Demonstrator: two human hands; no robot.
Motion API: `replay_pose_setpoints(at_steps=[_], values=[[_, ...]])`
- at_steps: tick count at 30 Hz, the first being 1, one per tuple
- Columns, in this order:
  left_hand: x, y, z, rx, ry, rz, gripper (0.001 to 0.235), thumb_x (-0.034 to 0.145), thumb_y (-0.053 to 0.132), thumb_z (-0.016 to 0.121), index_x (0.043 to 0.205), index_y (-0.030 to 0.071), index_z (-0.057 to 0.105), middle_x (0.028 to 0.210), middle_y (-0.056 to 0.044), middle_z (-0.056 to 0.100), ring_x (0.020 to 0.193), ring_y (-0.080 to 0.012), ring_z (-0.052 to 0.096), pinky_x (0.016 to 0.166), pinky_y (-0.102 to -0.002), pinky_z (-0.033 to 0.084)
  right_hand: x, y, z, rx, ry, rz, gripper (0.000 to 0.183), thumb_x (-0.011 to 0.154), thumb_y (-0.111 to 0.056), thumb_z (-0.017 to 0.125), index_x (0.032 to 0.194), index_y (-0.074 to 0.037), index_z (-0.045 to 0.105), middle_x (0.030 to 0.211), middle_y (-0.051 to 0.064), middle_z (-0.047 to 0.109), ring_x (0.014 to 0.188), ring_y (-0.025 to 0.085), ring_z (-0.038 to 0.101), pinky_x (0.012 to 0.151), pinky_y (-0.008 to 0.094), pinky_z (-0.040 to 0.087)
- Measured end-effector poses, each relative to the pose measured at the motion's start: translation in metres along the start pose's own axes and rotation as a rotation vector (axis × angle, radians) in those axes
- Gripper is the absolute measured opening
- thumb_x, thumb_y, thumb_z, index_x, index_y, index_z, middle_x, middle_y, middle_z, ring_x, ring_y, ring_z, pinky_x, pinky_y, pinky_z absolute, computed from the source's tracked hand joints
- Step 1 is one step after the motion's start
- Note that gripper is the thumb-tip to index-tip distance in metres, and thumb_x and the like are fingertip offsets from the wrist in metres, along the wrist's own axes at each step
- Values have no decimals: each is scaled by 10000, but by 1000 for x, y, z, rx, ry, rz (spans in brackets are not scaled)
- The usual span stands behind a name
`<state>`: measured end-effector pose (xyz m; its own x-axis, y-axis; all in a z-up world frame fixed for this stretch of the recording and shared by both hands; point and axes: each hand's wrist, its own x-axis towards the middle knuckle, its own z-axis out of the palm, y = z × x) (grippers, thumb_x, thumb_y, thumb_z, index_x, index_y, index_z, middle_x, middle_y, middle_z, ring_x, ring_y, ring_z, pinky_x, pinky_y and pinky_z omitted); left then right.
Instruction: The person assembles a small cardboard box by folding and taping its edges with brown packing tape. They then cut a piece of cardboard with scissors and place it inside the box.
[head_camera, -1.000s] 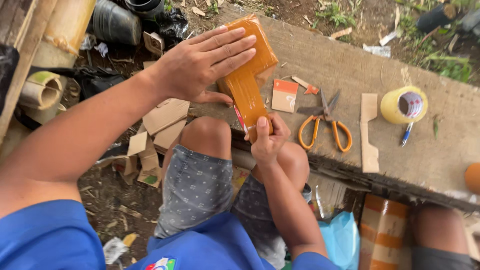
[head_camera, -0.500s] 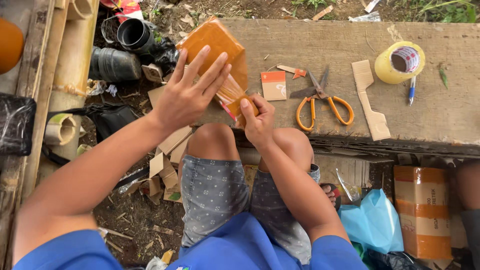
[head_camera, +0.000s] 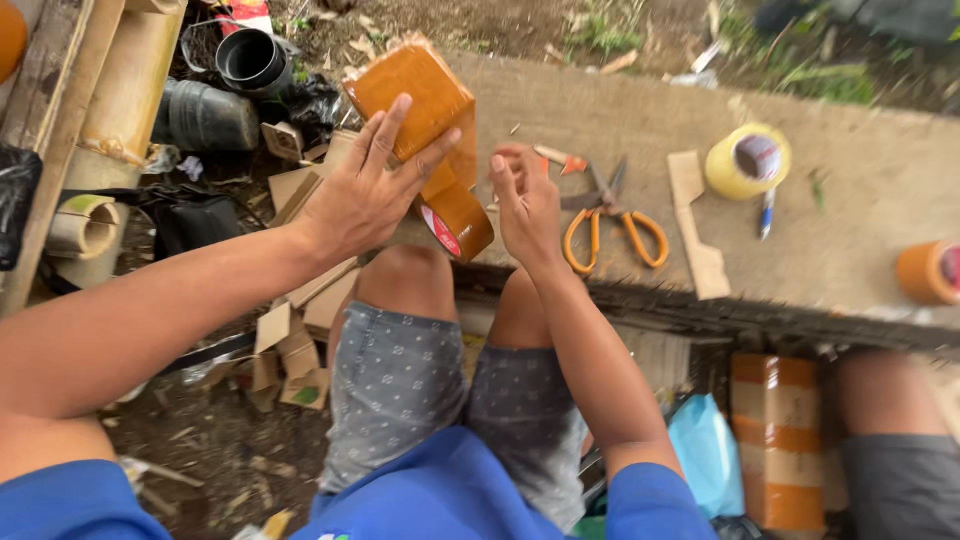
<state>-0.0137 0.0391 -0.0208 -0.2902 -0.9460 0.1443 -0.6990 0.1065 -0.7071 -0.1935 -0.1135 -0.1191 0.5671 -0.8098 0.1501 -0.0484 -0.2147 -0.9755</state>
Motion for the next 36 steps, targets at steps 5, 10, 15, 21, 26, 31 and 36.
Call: replay_pose_setpoints(at_steps=[5,10,15,21,26,31,36], values=[[-5,-1,7,-685,286,-236,678,1069,387,530,1626,35,368,1703,-161,239,1561,-381,283,1270,-557,220,44,-49,-18,-246,-179,-626,587,1047,-520,657,1490,-143,582,1617,142,402,1517,338,449,1239,477,435],[7,-12,68,-1323,688,-714,618,1204,448,421,1648,38,297,1716,-265,311,1628,-348,336,1365,-444,283,80,-70,-2,-388,-334,-798,710,785,-560,847,1377,-209,672,1643,175,371,1554,389,348,1223,508,415],[32,23,126,-2072,695,-979,500,1148,403,442,1232,-31,676,1064,-135,682,1066,-225,622,1015,-376,515,65,-55,20,-264,-243,-765,806,724,-483,958,1373,-136,631,1574,132,506,1510,319,501,1252,475,490],[46,35,114,-1767,1051,-913,341,1122,196,454,1285,-38,641,1282,-124,690,1219,-202,638,1095,-325,493,49,-49,30,-236,-178,-687,841,684,-398,996,1349,-99,577,1563,139,488,1481,328,514,1220,457,504],[41,7,120,-1920,923,-714,355,1065,201,477,1227,-33,688,1208,-113,717,1125,-183,668,1022,-325,546,53,-51,21,-262,-272,-648,806,728,-373,967,1375,-70,594,1588,165,463,1477,339,514,1172,447,510],[36,2,136,-2017,485,-828,482,1126,349,448,1129,-72,681,1097,-214,680,1011,-253,615,933,-390,505,65,-49,5,-350,-287,-687,711,749,-334,947,1361,-68,701,1562,146,572,1477,326,573,1222,454,526],[17,14,100,-1582,558,-955,591,1145,501,395,1528,63,498,1545,-191,536,1424,-283,492,1201,-421,374,62,-64,1,-332,-370,-769,739,771,-393,893,1366,-20,662,1534,169,541,1449,334,527,1190,462,484]])
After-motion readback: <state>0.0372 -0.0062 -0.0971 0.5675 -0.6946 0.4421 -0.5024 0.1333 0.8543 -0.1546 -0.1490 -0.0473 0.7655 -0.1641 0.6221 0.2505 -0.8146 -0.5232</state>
